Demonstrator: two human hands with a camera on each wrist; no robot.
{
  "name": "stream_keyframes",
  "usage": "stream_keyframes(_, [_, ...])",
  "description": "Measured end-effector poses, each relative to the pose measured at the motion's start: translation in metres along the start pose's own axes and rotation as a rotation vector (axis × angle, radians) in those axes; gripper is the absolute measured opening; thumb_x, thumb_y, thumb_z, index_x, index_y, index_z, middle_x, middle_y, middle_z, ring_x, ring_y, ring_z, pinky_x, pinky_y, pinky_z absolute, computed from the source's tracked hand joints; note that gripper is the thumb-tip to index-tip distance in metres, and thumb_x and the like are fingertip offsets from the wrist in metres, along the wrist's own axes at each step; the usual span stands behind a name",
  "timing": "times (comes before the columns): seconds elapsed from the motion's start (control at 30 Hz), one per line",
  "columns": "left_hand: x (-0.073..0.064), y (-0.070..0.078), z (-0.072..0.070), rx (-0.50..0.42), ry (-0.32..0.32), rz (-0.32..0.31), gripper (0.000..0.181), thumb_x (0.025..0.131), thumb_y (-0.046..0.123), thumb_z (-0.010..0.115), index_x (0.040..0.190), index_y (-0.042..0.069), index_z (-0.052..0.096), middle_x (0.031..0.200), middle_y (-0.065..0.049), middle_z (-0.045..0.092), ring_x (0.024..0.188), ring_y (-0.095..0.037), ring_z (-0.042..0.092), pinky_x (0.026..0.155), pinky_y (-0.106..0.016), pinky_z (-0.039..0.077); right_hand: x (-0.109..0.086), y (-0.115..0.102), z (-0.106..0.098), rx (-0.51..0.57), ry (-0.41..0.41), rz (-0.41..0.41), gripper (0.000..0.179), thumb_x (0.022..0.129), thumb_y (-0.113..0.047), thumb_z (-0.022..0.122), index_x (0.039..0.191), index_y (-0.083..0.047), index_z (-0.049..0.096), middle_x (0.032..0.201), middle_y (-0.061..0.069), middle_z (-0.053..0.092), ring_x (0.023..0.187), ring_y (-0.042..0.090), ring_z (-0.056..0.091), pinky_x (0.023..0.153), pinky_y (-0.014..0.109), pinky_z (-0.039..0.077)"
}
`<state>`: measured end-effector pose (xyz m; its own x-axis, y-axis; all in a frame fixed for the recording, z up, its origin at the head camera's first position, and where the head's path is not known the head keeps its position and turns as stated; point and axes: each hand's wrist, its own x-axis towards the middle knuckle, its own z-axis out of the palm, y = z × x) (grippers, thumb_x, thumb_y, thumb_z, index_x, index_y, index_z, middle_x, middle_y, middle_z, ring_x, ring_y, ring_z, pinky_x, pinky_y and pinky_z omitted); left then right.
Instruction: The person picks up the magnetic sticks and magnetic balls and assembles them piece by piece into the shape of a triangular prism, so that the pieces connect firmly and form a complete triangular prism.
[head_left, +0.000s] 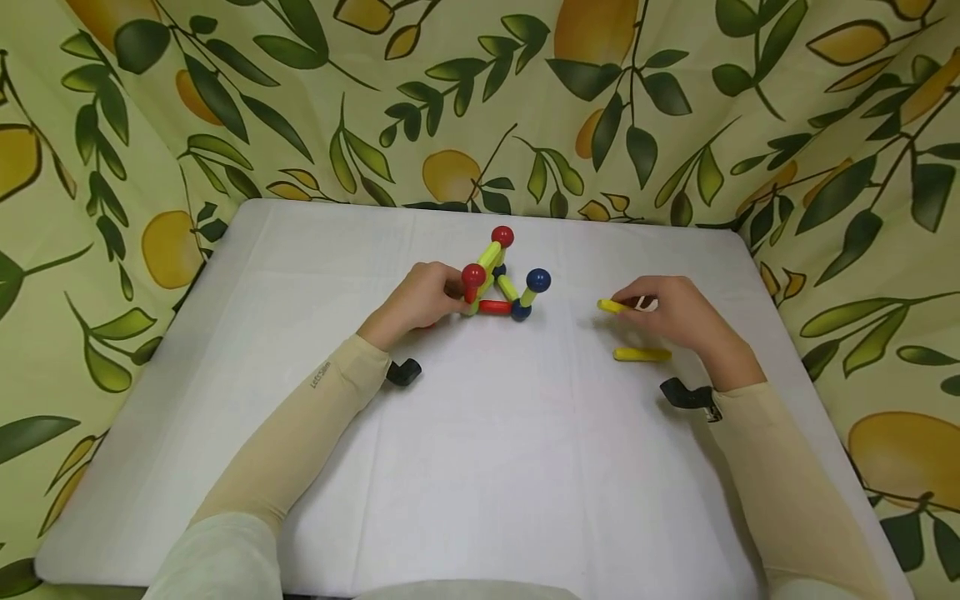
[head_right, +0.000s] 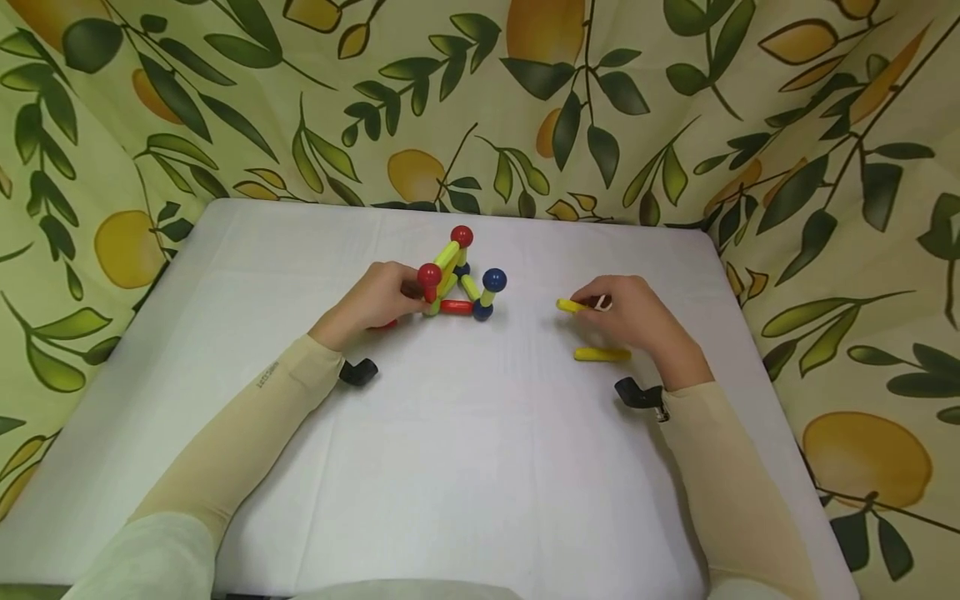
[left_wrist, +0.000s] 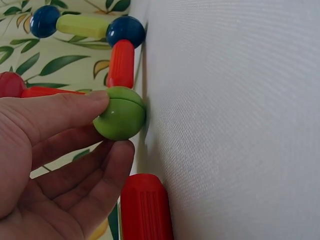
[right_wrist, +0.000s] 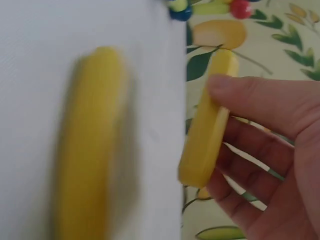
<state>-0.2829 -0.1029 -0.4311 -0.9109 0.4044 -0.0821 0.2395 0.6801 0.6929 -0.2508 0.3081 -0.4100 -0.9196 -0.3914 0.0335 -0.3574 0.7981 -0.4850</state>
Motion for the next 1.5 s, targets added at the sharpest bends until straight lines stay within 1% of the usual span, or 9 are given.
stream_keyframes(0.17, [0.002, 0.000, -0.003, 0.000, -0.011, -0.014, 0.031, 0.092, 0.019, 0.090, 0.118, 0.004, 0.081, 0.105, -0.006, 0.078, 0.099, -0.026, 0.064, 0.089, -0.040, 0.054, 0.014, -0.021, -0.009, 0.057, 0.136, -0.079, 0.023, 0.095, -0.012, 0.087, 0.117, -0.009, 0.083, 0.109, 0.006, 0.078, 0.095, 0.023, 0.066, 0.087, 0.051, 0.051])
stream_keyframes(0.27, [0.002, 0.001, -0.005, -0.003, -0.021, -0.023, 0.032, 0.092, 0.018, 0.090, 0.119, 0.003, 0.080, 0.107, -0.007, 0.078, 0.101, -0.026, 0.065, 0.093, -0.041, 0.054, 0.024, -0.038, -0.013, 0.095, 0.197, -0.128, 0.022, 0.095, -0.013, 0.087, 0.117, -0.010, 0.084, 0.110, 0.005, 0.079, 0.095, 0.023, 0.066, 0.087, 0.045, 0.048])
stream_keyframes(0.47, [0.004, 0.002, -0.004, -0.010, -0.034, -0.032, 0.034, 0.091, 0.016, 0.091, 0.121, 0.002, 0.079, 0.107, -0.008, 0.078, 0.101, -0.027, 0.066, 0.094, -0.042, 0.054, 0.043, -0.076, -0.013, 0.205, 0.292, -0.241, 0.021, 0.093, -0.006, 0.087, 0.114, -0.007, 0.083, 0.107, 0.004, 0.079, 0.093, 0.019, 0.068, 0.091, 0.030, 0.052])
stream_keyframes(0.63, [0.005, 0.001, -0.002, -0.002, -0.035, -0.024, 0.035, 0.091, 0.017, 0.091, 0.121, 0.002, 0.079, 0.107, -0.008, 0.078, 0.100, -0.026, 0.066, 0.094, -0.042, 0.054, 0.057, -0.105, -0.007, 0.289, 0.295, -0.271, 0.023, 0.093, -0.006, 0.087, 0.115, -0.005, 0.082, 0.107, 0.004, 0.078, 0.096, 0.017, 0.068, 0.094, 0.027, 0.052])
stream_keyframes(0.83, [0.004, 0.000, -0.002, -0.006, -0.043, -0.015, 0.037, 0.092, 0.017, 0.090, 0.123, 0.002, 0.078, 0.108, -0.008, 0.078, 0.103, -0.027, 0.066, 0.096, -0.043, 0.054, 0.071, -0.121, 0.006, 0.324, 0.281, -0.292, 0.022, 0.093, -0.008, 0.088, 0.114, -0.005, 0.083, 0.106, 0.003, 0.079, 0.095, 0.017, 0.069, 0.093, 0.028, 0.053])
stream_keyframes(0.97, [0.005, 0.000, -0.004, -0.012, -0.045, -0.017, 0.037, 0.091, 0.017, 0.090, 0.122, 0.002, 0.079, 0.106, -0.008, 0.078, 0.101, -0.027, 0.066, 0.094, -0.042, 0.054, 0.079, -0.125, 0.015, 0.354, 0.274, -0.297, 0.021, 0.094, -0.008, 0.087, 0.114, -0.005, 0.083, 0.106, 0.003, 0.079, 0.094, 0.017, 0.070, 0.092, 0.033, 0.056])
stream_keyframes(1.13, [0.006, 0.001, -0.004, -0.014, -0.037, -0.008, 0.035, 0.091, 0.017, 0.091, 0.121, 0.002, 0.079, 0.104, -0.008, 0.078, 0.100, -0.026, 0.067, 0.094, -0.042, 0.053, 0.087, -0.127, 0.026, 0.399, 0.254, -0.311, 0.022, 0.094, -0.008, 0.087, 0.115, -0.005, 0.083, 0.108, 0.003, 0.079, 0.094, 0.016, 0.070, 0.094, 0.045, 0.058])
stream_keyframes(1.23, [0.006, 0.001, -0.004, -0.017, -0.041, -0.008, 0.035, 0.091, 0.017, 0.091, 0.121, 0.002, 0.079, 0.105, -0.007, 0.078, 0.101, -0.025, 0.067, 0.095, -0.042, 0.053, 0.090, -0.126, 0.034, 0.382, 0.220, -0.309, 0.022, 0.095, -0.009, 0.086, 0.116, -0.005, 0.082, 0.108, 0.003, 0.079, 0.095, 0.016, 0.069, 0.092, 0.043, 0.057])
stream_keyframes(1.5, [0.006, 0.001, -0.003, -0.008, -0.044, -0.006, 0.035, 0.091, 0.018, 0.091, 0.120, 0.003, 0.079, 0.104, -0.008, 0.078, 0.100, -0.026, 0.067, 0.093, -0.041, 0.054, 0.097, -0.116, 0.050, 0.348, 0.131, -0.298, 0.019, 0.095, -0.011, 0.086, 0.114, -0.008, 0.082, 0.105, 0.000, 0.079, 0.098, 0.019, 0.068, 0.091, 0.053, 0.058])
